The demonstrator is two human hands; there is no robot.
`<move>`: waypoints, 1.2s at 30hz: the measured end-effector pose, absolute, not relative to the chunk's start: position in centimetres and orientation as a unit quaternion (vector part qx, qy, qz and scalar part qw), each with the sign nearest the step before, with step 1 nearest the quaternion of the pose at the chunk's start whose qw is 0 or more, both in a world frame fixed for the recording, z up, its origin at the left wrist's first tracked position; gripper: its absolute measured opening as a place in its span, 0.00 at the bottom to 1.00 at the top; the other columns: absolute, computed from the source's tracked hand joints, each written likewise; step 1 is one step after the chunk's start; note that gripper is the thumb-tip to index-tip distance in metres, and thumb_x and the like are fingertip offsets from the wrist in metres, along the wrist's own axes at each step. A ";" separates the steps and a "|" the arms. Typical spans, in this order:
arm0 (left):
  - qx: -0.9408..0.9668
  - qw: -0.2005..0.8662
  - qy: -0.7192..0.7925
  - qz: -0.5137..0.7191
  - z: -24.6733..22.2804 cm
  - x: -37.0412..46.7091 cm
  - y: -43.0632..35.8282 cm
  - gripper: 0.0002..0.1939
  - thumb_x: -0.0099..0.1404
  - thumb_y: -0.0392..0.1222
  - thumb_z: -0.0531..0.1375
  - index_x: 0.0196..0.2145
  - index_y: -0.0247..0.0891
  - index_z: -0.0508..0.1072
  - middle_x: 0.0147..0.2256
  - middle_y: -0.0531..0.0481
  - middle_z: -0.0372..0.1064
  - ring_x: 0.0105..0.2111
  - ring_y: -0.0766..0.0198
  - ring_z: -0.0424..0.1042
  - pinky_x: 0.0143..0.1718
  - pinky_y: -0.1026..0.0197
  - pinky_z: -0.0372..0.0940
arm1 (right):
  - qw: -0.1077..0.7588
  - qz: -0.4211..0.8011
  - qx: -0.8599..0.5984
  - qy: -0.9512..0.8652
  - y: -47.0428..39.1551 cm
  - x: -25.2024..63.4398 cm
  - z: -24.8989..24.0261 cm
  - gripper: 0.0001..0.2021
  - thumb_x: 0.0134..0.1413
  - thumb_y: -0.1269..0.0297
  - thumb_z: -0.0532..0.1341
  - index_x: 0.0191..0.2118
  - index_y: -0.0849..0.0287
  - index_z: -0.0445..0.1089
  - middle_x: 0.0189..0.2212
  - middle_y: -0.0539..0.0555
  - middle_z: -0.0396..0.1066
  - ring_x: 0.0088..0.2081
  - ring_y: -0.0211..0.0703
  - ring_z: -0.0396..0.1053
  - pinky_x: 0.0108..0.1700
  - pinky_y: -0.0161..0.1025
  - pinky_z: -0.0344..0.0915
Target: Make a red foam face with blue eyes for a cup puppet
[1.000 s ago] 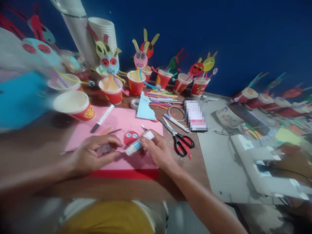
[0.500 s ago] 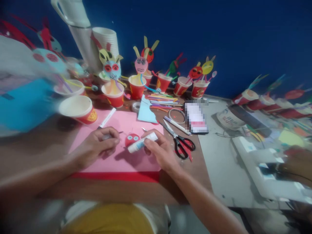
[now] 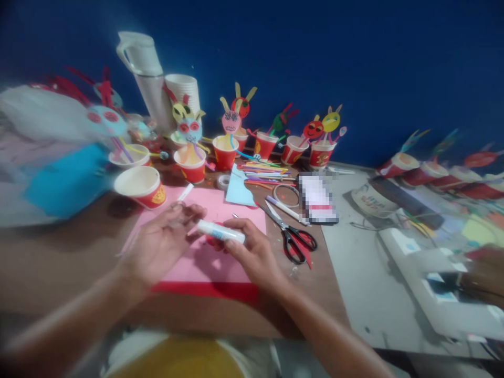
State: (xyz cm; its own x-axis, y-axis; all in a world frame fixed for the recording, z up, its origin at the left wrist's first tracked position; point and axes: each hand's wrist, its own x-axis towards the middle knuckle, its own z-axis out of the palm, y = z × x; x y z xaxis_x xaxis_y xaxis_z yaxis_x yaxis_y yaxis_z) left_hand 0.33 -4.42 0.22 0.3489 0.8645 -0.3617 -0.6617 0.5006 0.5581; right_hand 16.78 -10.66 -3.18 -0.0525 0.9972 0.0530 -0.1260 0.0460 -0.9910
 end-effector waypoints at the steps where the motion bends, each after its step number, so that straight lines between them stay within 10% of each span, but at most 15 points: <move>1: 0.145 0.795 0.319 0.495 0.3 0.6 -4.6 0.05 0.63 0.32 0.53 0.30 0.35 0.66 0.33 0.48 0.71 0.37 0.61 0.71 0.30 0.62 0.65 | 0.533 0.528 -0.436 -0.497 -10.7 16.8 -3.2 0.14 0.55 0.58 0.61 0.44 0.59 0.63 0.34 0.54 0.74 0.34 0.40 0.72 0.38 0.39 0.67; 21: 0.083 0.800 0.213 0.554 2.3 3.3 -5.0 0.09 0.62 0.29 0.49 0.26 0.34 0.64 0.24 0.51 0.66 0.14 0.74 0.60 0.11 0.74 0.54 | 0.535 0.516 -0.424 -0.518 -11.4 15.9 -4.9 0.11 0.53 0.57 0.62 0.36 0.58 0.64 0.29 0.50 0.67 0.30 0.37 0.65 0.34 0.35 0.63; 28: 0.114 0.800 0.229 0.542 2.4 3.3 -4.9 0.08 0.62 0.30 0.51 0.27 0.35 0.63 0.25 0.51 0.66 0.16 0.73 0.62 0.10 0.74 0.53 | 0.460 0.533 -0.446 -0.552 -11.2 16.6 -4.2 0.25 0.63 0.49 0.43 0.28 0.61 0.66 0.19 0.50 0.65 0.23 0.36 0.63 0.29 0.34 0.61; 36: 0.135 0.790 0.242 0.547 2.3 2.8 -4.4 0.06 0.61 0.31 0.53 0.27 0.35 0.64 0.25 0.52 0.66 0.16 0.73 0.62 0.08 0.75 0.51 | 0.461 0.401 -0.507 -0.608 -11.5 16.7 -4.8 0.11 0.55 0.55 0.59 0.32 0.58 0.64 0.26 0.49 0.63 0.29 0.38 0.60 0.32 0.34 0.57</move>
State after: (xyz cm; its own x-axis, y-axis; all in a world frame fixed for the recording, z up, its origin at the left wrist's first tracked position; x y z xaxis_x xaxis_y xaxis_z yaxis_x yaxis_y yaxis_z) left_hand 2.79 -4.43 2.31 0.2837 0.9297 -0.2349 -0.7991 0.3647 0.4780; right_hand 16.66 -11.47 -4.81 -0.0605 0.9861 0.1550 0.2464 0.1653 -0.9550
